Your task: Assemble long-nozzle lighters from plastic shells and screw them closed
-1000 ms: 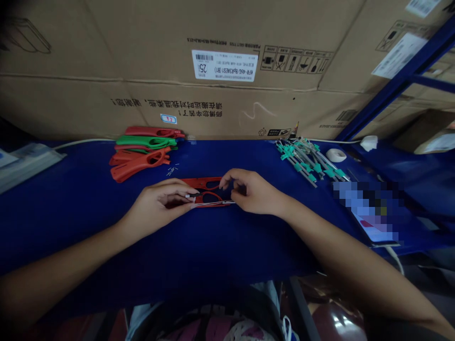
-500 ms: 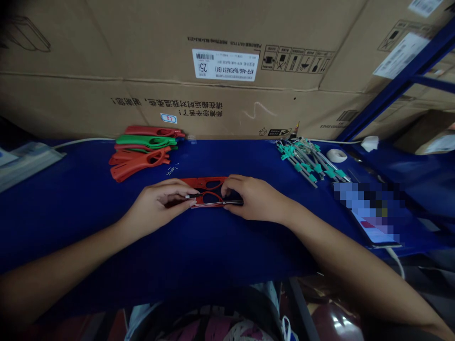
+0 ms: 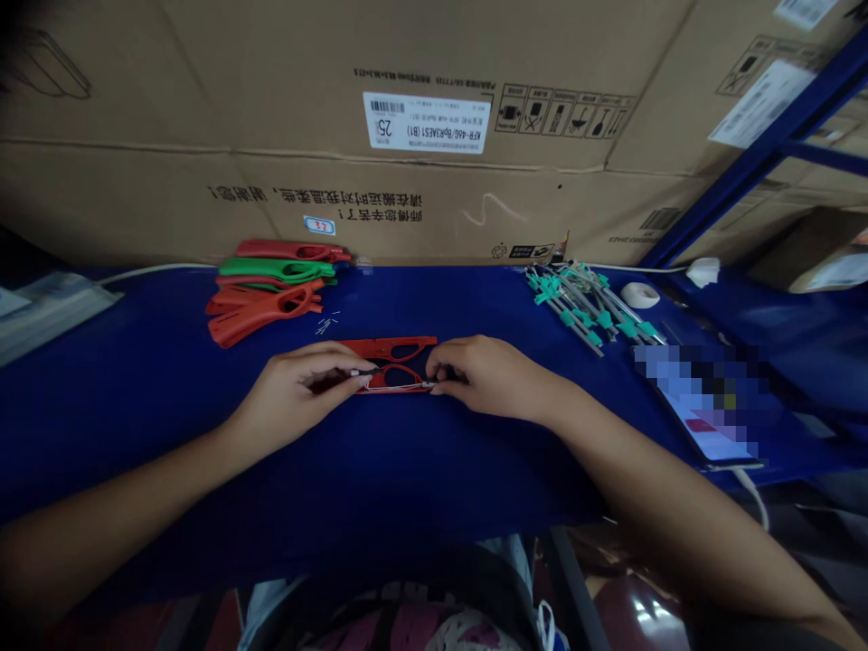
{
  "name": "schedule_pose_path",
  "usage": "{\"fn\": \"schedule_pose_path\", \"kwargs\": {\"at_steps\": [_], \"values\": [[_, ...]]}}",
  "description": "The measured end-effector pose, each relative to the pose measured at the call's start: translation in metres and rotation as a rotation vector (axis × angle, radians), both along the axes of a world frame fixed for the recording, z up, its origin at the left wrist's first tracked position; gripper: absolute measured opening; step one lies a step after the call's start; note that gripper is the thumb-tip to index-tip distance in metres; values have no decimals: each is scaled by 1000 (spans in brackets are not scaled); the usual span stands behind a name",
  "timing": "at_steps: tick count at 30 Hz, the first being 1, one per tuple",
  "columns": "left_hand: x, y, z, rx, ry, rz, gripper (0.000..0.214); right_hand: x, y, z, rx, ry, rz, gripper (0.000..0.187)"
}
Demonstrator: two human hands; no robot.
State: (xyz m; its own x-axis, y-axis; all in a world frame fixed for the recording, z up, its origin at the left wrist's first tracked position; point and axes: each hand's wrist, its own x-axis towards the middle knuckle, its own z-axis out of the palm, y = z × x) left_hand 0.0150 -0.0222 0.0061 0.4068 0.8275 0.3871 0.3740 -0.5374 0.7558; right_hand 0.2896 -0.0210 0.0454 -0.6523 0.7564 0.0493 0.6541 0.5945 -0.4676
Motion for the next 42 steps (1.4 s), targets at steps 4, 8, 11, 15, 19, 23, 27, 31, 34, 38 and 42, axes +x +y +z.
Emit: {"fn": "schedule_pose_path", "kwargs": {"at_steps": [4,8,11,15,19,23,27,31,34,38,42], "values": [[0,1,-2,-11,-3,-8,12,-2,0,-1,14,-26,-7,10],[0,1,-2,-27,-1,-14,13,-2,1,-1,27,-36,-5,9],[-1,2,-2,-23,4,-6,13,-1,2,-1,-16,1,5,7],[0,3,-3,-20,-4,1,11,-2,1,0,-129,63,-16,6],[0,2,-2,-5,13,-3,12,-3,-1,1,-90,68,-29,6],[1,1,-2,6,29,-5,12,-3,-1,1,-62,78,-21,6],[2,0,-2,-17,11,6,12,-3,0,2,-78,103,-13,10],[2,0,-2,-65,-31,39,13,-3,0,4,-67,97,6,13],[1,1,-1,-89,-62,83,14,-2,-3,6,-109,130,7,9],[2,2,0,-90,-56,110,16,-1,-4,9,-77,129,47,6],[2,1,0,-85,-53,115,16,0,-2,8,-44,125,94,12]]}}
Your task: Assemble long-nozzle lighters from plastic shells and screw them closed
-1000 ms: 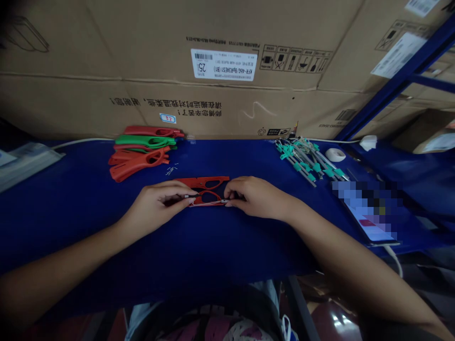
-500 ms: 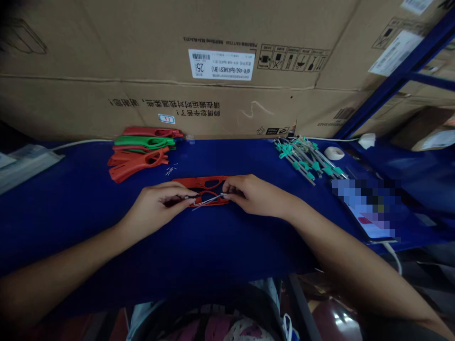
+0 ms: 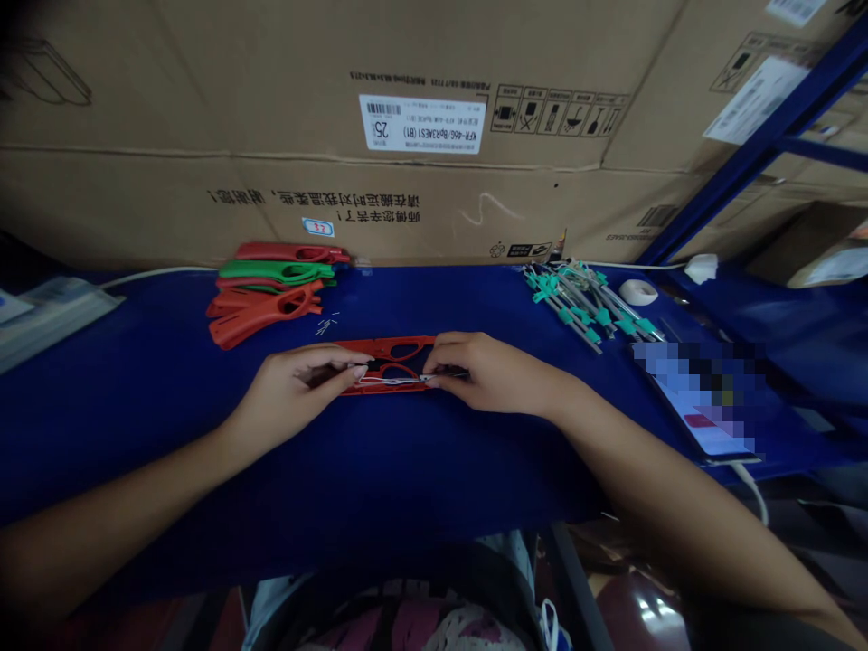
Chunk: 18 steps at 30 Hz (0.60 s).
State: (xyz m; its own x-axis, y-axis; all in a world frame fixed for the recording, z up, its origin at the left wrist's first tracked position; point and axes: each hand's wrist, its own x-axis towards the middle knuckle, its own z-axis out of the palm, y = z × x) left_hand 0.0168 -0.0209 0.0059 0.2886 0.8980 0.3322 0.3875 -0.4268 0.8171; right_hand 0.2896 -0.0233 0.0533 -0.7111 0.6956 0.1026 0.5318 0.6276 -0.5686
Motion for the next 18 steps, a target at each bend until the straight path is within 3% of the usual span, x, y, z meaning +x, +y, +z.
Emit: {"fn": "schedule_pose_path", "kwargs": {"at_steps": [18], "values": [[-1,0,-3,-32,8,-31,16,1,0,-5,79,-69,15,12]]}}
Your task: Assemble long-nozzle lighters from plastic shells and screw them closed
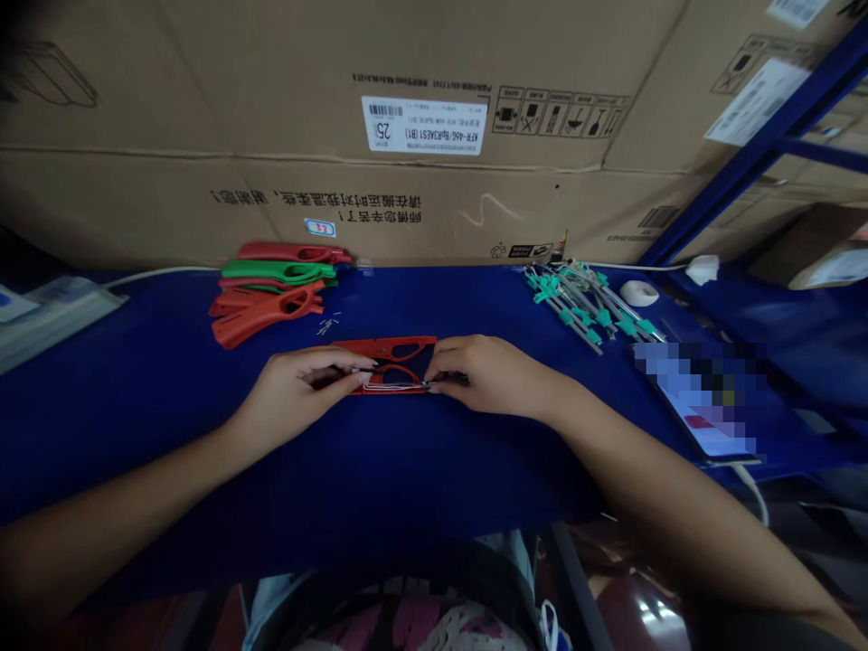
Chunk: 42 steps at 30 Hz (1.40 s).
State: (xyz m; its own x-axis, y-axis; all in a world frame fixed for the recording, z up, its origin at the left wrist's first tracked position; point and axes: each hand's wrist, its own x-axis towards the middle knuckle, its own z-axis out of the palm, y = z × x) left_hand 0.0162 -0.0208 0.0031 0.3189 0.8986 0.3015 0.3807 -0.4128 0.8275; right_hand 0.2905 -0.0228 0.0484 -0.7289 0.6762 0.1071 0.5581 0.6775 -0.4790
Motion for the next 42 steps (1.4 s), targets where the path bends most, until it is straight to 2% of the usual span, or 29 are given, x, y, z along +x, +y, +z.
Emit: {"fn": "schedule_pose_path", "kwargs": {"at_steps": [8,15,20,23,27,31,38,42], "values": [[1,0,-1,-3,0,-1,16,-3,-3,-5,66,-66,-41,14],[2,0,-1,-20,-5,18,17,-7,-4,-6,184,-110,-68,8],[2,0,-1,-26,-22,24,17,-15,-16,-2,335,-334,-66,28],[2,1,-1,-29,-38,30,18,-18,-22,-2,379,-409,-52,29],[4,0,0,-64,-62,22,19,-19,-22,-3,252,-238,-105,18],[5,-3,-1,-89,-89,2,19,-25,-21,-9,129,-17,-152,24],[5,-7,3,-114,-145,-30,17,-32,-21,-15,19,117,-181,10],[6,-7,5,-109,-148,-40,17,-32,-19,-14,-31,211,-178,13]]}}
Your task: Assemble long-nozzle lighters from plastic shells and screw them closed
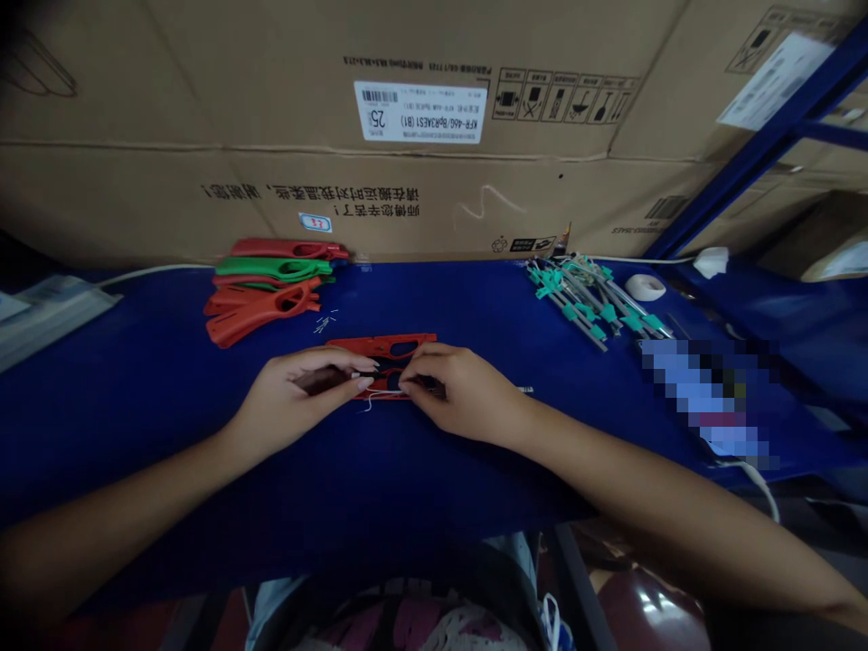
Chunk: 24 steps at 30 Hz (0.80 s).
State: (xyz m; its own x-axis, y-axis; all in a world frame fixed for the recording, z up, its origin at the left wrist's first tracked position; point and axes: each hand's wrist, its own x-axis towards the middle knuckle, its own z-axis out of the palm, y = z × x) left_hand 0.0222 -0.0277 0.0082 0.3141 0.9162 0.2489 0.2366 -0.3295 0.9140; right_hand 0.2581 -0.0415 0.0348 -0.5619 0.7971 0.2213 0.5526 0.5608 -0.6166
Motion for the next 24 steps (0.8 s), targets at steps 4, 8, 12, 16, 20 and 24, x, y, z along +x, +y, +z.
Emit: {"fn": "schedule_pose_path", "kwargs": {"at_steps": [4,8,12,16,20,24], "values": [[1,0,0,1,3,2,17,0,1,0,-13,-1,13,13],[1,1,-1,-10,1,-1,18,1,1,-2,-5,-61,16,9],[1,1,0,-4,12,11,18,2,2,-4,0,-65,17,9],[0,0,2,1,43,17,19,2,2,-5,26,-46,8,9],[-1,1,2,31,81,13,19,3,2,-5,16,-24,4,7],[-3,2,4,20,70,-9,19,3,2,-4,-4,-15,-9,9]]}}
